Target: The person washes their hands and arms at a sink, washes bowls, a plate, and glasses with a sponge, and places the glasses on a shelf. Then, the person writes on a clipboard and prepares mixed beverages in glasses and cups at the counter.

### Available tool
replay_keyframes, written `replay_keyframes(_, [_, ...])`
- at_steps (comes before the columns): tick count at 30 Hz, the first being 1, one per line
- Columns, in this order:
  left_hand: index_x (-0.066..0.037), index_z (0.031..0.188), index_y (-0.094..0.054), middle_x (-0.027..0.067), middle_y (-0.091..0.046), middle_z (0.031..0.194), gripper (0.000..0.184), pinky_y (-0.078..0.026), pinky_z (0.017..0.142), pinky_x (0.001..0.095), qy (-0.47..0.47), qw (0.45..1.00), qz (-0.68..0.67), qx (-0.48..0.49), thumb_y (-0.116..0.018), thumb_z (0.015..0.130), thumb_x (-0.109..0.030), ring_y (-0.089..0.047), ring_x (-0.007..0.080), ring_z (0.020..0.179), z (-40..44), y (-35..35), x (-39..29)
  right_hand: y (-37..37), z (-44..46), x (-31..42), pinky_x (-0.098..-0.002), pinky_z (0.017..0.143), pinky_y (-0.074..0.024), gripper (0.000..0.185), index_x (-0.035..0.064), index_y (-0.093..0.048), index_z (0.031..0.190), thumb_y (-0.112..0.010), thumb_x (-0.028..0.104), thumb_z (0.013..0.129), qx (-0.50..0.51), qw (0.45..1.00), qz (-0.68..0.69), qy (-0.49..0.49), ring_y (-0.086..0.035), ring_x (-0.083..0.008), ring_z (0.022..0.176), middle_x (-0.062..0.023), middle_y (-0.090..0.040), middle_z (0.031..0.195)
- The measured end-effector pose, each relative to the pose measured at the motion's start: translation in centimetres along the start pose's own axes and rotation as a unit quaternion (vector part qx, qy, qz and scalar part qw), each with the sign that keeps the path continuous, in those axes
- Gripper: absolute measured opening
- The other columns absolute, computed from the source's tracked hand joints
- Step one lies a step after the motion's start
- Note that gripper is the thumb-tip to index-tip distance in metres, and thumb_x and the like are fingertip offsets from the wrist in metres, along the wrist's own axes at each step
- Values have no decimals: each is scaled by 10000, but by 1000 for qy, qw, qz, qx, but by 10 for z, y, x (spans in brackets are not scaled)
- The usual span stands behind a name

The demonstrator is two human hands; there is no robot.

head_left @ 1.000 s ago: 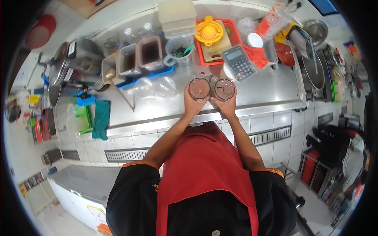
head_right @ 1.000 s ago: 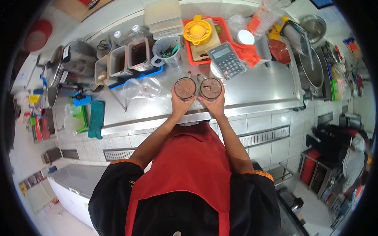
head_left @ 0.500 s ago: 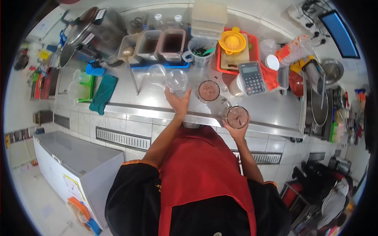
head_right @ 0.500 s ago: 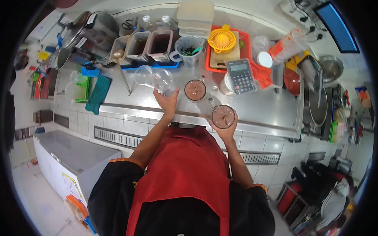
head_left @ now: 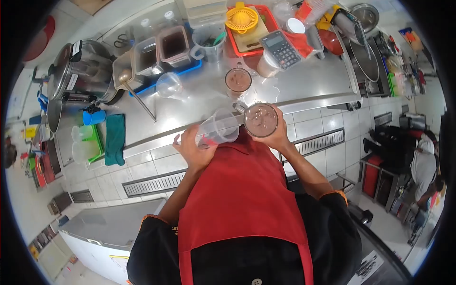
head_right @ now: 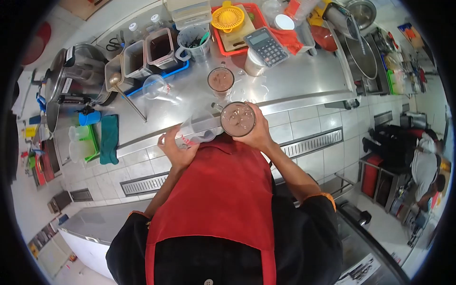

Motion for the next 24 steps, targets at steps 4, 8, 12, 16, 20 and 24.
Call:
replay_keyframes(4, [-108,1146,-523,70,-590,1104,666,-282,924,433,-28,997,-65,2,-767,541,-240,-547,225,1018,11,-15,10,-3,16,36,-400,953,-433,927,36,-397,1276,-853,198,485,2,995,-87,-49,-509,-332,1133,-163,-500,1229])
replay_keyframes(8, [-93,1171,-498,89,-583,1117,742,-330,907,393,-77,989,-126,-11,-803,498,-162,-558,256,1024,35,-29,6,16,33,83,-404,892,-474,914,92,-409,1272,-831,129,461,-5,964,-262,37,-518,-331,1100,-132,-514,1210])
replay_keyframes(12, [-95,1175,-494,97,-579,1122,752,-338,904,402,-107,977,-181,-25,-800,492,-158,-546,282,1036,56,-49,-11,42,47,109,-395,843,-491,800,120,-437,1252,-785,175,533,21,931,-363,-8,-508,-304,1091,-94,-517,1180])
replay_keyframes(16, [-86,1181,-484,120,-564,1133,752,-336,907,416,-101,971,-217,-28,-795,501,-166,-518,310,1047,70,-59,-29,60,54,120,-415,844,-489,767,154,-434,1251,-760,173,556,33,901,-433,12,-518,-299,1081,-77,-529,1158])
replay_keyframes(20, [-73,1157,-500,109,-576,1085,728,-336,887,420,-89,966,-241,-18,-803,505,-188,-538,297,1008,76,-70,-40,71,59,133,-419,865,-480,743,183,-446,1246,-750,159,569,39,874,-484,30,-532,-287,1067,-60,-540,1125])
replay_keyframes(24, [-67,1144,-516,101,-584,1073,722,-341,879,421,-90,961,-262,-7,-814,500,-200,-550,290,1008,74,-86,-45,73,62,142,-489,944,-431,700,227,-469,1236,-735,134,595,62,840,-536,64,-551,-261,1021,-33,-549,1059])
Point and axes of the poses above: each hand's wrist, its own z-axis towards the middle knuckle, its own y-axis out of the back of the hand, x = y × z, the point moved 8 cm from there along z, towards the middle knuckle
